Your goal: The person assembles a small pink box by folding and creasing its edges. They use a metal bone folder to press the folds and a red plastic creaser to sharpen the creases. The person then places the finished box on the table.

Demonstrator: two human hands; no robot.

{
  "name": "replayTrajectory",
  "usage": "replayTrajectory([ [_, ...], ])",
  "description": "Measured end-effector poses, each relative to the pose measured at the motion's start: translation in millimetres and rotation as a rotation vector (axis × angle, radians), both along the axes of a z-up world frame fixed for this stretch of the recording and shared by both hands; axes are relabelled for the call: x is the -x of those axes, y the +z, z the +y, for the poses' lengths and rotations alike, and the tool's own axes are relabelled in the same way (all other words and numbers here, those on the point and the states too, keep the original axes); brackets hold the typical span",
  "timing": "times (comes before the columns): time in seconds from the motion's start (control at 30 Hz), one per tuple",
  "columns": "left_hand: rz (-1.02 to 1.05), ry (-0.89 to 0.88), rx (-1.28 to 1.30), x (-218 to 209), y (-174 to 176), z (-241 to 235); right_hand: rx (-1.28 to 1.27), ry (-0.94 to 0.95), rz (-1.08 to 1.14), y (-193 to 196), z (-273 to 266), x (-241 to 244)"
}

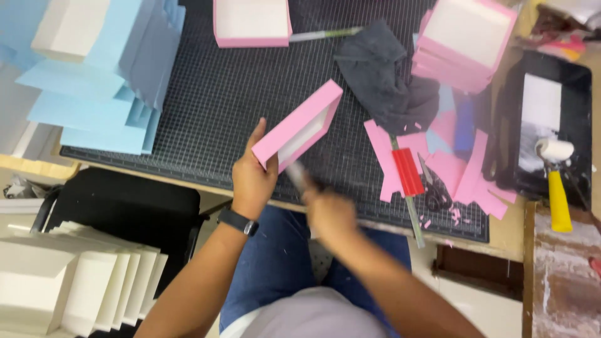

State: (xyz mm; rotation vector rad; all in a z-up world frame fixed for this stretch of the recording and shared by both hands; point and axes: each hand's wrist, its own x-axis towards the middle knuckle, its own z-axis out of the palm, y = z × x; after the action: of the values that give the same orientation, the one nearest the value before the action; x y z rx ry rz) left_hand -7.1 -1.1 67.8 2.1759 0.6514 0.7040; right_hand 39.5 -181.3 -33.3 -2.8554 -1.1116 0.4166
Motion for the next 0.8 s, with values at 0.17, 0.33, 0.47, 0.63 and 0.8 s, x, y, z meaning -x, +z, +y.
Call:
replayTrajectory([
  [0.17,0.022,-0.006,0.022,4,6,1,-0.091,-0.089,0.294,116,7,-15],
  [0.33,0.035,-0.002,0.023,3,4,0,0.003,-0.023,0.073,107,15,13],
  [0.47,0.050,0.001,0.020,3,5,0,-0.064,-0.164,0.269,103,4,-31],
  [0.63,0.071,0.000,0.046,4,7,-2,0.028,0.025,0.052,53,6,14],
  [0.8,0.066,-0.003,0.029,3,-10,2,-0.066,-0.321,0.263,101,-13,-59],
])
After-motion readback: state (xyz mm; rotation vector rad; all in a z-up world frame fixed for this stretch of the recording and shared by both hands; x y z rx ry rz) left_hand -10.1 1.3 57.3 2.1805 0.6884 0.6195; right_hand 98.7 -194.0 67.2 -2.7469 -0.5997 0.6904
